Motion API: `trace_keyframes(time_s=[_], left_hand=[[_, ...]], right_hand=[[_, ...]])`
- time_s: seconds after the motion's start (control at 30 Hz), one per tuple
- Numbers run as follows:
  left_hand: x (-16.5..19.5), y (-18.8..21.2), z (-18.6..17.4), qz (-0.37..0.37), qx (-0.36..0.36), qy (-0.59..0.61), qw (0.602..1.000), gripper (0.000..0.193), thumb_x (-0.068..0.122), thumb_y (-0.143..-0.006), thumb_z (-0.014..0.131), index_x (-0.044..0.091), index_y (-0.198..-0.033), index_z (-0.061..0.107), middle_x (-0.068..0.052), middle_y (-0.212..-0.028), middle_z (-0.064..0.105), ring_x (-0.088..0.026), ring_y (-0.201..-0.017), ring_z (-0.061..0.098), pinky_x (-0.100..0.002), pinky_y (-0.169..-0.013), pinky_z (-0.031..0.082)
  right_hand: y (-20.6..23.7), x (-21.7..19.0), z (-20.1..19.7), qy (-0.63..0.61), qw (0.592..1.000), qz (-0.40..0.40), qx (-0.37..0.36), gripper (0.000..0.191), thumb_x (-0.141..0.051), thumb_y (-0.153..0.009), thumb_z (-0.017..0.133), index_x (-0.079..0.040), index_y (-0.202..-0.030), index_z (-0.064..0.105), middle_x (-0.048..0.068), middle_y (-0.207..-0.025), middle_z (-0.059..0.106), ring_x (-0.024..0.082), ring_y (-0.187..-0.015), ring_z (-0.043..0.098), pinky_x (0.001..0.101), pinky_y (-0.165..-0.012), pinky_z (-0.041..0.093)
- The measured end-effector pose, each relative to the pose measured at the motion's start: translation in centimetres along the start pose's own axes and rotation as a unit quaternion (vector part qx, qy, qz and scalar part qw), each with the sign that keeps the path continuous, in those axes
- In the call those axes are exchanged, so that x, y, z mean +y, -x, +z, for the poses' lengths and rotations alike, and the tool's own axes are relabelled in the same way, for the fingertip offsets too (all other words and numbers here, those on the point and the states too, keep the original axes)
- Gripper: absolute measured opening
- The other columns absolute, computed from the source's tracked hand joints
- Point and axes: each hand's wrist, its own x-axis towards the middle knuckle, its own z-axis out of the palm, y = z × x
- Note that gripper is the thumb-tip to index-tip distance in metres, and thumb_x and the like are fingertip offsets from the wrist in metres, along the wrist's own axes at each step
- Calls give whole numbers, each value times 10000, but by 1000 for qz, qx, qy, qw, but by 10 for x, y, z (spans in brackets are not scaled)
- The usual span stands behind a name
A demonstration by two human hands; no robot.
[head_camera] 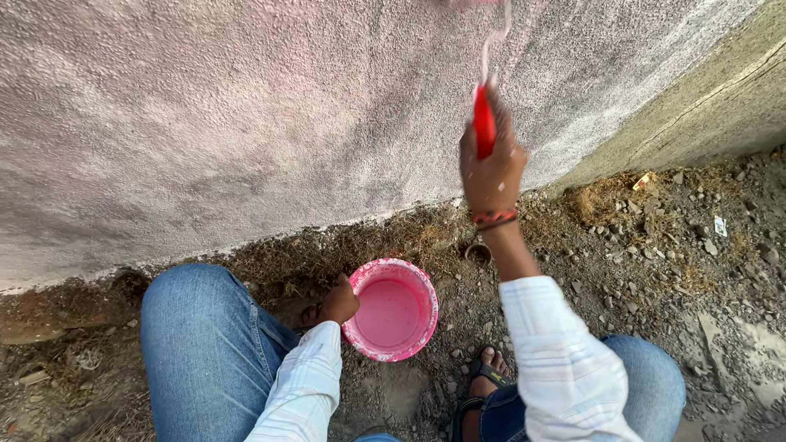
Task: The person sits on the ground beside a concrete wall and paints the lower section of the wall with a small paint roller dipped in pink liquid from a pink basin, repeatedly rolling the wall and reloading the roller from the basin.
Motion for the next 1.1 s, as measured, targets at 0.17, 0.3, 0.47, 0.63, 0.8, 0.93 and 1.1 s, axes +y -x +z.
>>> trace_keyframes(time_s=[0.17, 0.3, 0.47, 0.63, 0.8, 0.93, 1.1], left_hand=[[0, 1, 0, 4, -3, 4, 1000, 783, 161, -889, 538, -82, -1535, 168, -369, -1141, 650, -483, -1058, 675, -517, -977, 520], [2, 2, 0, 1, -1, 0, 1000, 791, 166, -889, 546, -69, -1537, 158, -366, -1141, 649, -483, -1066, 668, -518, -982, 515], [2, 1, -1, -9, -4, 6, 1000, 779, 166, -892, 552, -59, -1534, 173, -368, -1163, 638, -489, -1079, 656, -522, -989, 508], [1, 1, 1, -4, -2, 0, 1000, 808, 173, -894, 554, -61, -1551, 147, -361, -1173, 638, -478, -1088, 658, -517, -988, 514], [1, -1, 2, -5, -5, -1, 1000, 811, 175, -894, 553, -57, -1552, 140, -360, -1190, 629, -477, -1105, 648, -517, -998, 503], [1, -2, 0, -6, -7, -8, 1000, 776, 193, -908, 537, -57, -1538, 160, -358, -1196, 633, -477, -1114, 647, -518, -1008, 499], [2, 1, -3, -23, -13, 3, 1000, 660, 182, -906, 552, -51, -1456, 274, -369, -1205, 623, -495, -1119, 634, -549, -1012, 478]], right_hand=[[-18, 23, -12, 53, 992, -111, 19, 469, -130, -1108, 597, -112, -1542, 419, 108, -970, 755, 155, -715, 732, 262, -603, 627], [8, 49, -16, 136, 980, -144, -18, 537, -125, -1065, 616, -100, -1552, 390, 118, -992, 743, 169, -621, 674, 248, -478, 544], [10, 56, -41, 198, 966, -138, -90, 595, -131, -1028, 672, -182, -1565, 420, 114, -931, 722, 137, -549, 642, 225, -426, 522], [-34, 18, -42, 174, 964, -181, -89, 543, -152, -1065, 704, -217, -1549, 465, 67, -851, 712, 123, -496, 607, 253, -394, 485], [-36, -3, -49, 170, 960, -212, -65, 585, -166, -1019, 716, -218, -1550, 478, 53, -847, 669, 136, -532, 584, 297, -440, 482], [-28, 1, -70, 181, 953, -232, -77, 578, -164, -1008, 713, -303, -1529, 508, 23, -820, 643, 135, -528, 572, 296, -461, 492], [-39, -11, -67, 175, 951, -232, -108, 559, -155, -1019, 714, -306, -1520, 522, 14, -807, 639, 116, -502, 550, 285, -420, 454]])
